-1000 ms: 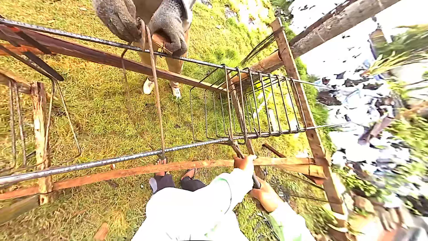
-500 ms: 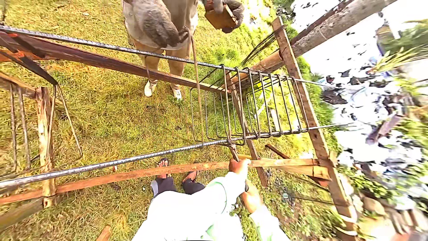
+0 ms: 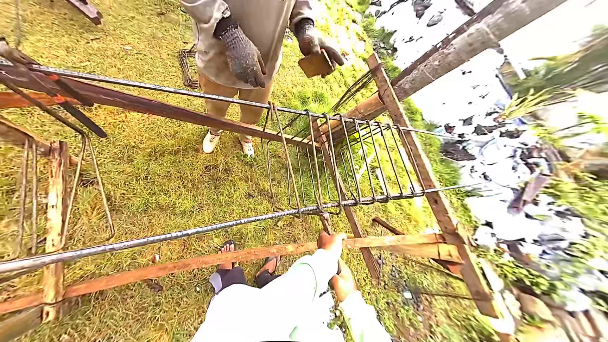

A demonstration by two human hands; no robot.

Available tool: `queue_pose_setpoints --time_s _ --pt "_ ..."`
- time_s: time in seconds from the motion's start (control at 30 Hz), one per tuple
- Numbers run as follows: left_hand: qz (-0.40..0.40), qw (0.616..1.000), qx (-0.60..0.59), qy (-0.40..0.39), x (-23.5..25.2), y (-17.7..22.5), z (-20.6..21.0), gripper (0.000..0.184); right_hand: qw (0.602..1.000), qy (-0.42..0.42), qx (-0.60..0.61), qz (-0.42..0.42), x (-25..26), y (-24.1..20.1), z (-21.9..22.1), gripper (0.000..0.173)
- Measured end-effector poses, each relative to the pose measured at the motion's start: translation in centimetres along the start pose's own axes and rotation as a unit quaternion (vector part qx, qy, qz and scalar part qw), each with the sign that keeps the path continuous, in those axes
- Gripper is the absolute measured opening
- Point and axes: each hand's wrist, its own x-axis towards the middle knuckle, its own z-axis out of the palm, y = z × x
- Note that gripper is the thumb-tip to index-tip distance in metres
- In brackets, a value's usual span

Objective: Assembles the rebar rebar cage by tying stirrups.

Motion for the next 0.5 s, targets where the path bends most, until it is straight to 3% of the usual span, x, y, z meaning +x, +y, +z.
queue_pose_setpoints --time_s 0.1,0.17,0.2,0.23,0.27,0.3,0.33,0.4,0.43,0.47,0.5 --pt "0.023 0.999 0.018 -0.028 -0.2 -0.3 -0.4 0.051 0.999 -0.011 0.027 0.031 0.0 0.2 -0.9 0.056" --pt "0.044 0.995 -0.036 -0.082 -0.7 -0.4 -1.6 0.032 0.98 -0.071 0.151 0.109 -1.5 -2.3 -1.9 0.044" --pt "0.029 0.985 -0.096 -0.144 -0.9 0.0 -2.4 0.025 0.943 -0.14 0.261 0.153 -2.5 -3.7 -2.7 0.035" --pt "0.002 0.966 -0.156 -0.207 -1.2 0.5 -3.2 0.025 0.873 -0.231 0.386 0.189 -3.2 -4.6 -3.5 0.027" --pt "-0.016 0.946 -0.204 -0.253 -1.4 0.9 -3.5 0.028 0.776 -0.331 0.494 0.211 -3.4 -4.7 -4.3 0.027" --pt "-0.03 0.935 -0.238 -0.261 -1.7 1.1 -3.0 0.03 0.722 -0.389 0.525 0.227 -3.3 -4.7 -5.1 0.03" --pt "-0.037 0.935 -0.257 -0.242 -1.9 1.4 -2.2 0.032 0.745 -0.386 0.489 0.24 -3.2 -5.2 -6.2 0.029" --pt "-0.041 0.94 -0.283 -0.187 -2.3 1.7 -0.6 0.035 0.912 -0.243 0.241 0.225 -3.8 -8.2 -8.3 0.026" --pt "-0.042 0.943 -0.292 -0.156 -2.2 1.8 0.0 0.036 0.965 -0.163 0.058 0.197 -4.2 -10.0 -8.3 0.041" --pt "-0.042 0.946 -0.3 -0.119 -2.1 2.0 0.6 0.036 0.97 -0.108 -0.128 0.174 -4.5 -11.7 -7.7 0.07" --pt "-0.045 0.947 -0.307 -0.082 -2.0 2.1 1.3 0.038 0.939 -0.067 -0.295 0.161 -4.8 -12.9 -6.7 0.095"
